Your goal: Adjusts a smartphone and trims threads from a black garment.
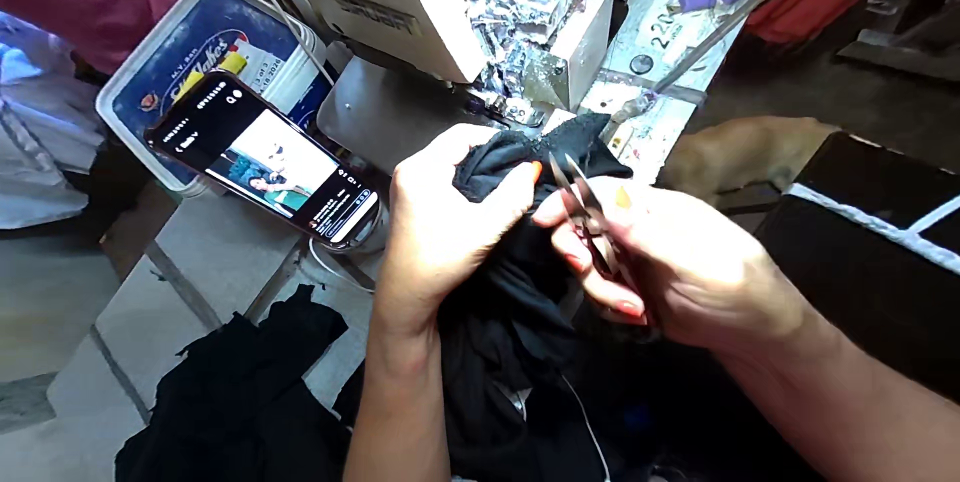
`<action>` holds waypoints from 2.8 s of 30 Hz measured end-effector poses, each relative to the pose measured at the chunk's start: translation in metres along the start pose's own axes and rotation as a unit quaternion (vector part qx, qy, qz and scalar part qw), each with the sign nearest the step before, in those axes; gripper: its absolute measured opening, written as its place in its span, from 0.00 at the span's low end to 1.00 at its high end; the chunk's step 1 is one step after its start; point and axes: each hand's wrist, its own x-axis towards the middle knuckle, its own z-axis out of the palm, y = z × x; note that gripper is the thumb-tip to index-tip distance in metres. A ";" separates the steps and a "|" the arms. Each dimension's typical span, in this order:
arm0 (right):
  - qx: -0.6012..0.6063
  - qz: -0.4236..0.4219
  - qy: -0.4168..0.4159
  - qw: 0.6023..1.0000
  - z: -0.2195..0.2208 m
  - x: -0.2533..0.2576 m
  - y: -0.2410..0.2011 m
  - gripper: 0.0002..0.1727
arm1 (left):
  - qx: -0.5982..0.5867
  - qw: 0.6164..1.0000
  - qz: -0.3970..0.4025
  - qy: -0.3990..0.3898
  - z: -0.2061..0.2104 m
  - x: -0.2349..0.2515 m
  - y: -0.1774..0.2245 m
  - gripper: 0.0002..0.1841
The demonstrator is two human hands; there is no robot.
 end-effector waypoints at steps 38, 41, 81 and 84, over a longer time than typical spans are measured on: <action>-0.418 -0.296 0.087 0.854 -0.024 0.039 -0.009 0.21 | -0.055 0.998 0.028 -0.020 0.001 0.001 -0.002 0.02; -0.463 -0.274 0.096 0.837 -0.025 0.045 -0.008 0.10 | -0.044 0.999 0.011 0.003 0.003 0.001 0.000 0.05; 0.076 0.070 0.009 0.995 0.003 0.010 -0.004 0.22 | -0.027 0.999 -0.008 0.032 0.007 0.000 0.005 0.06; 0.065 0.057 0.015 0.996 0.004 0.012 -0.004 0.22 | -0.028 0.999 -0.005 0.028 0.007 0.000 0.004 0.06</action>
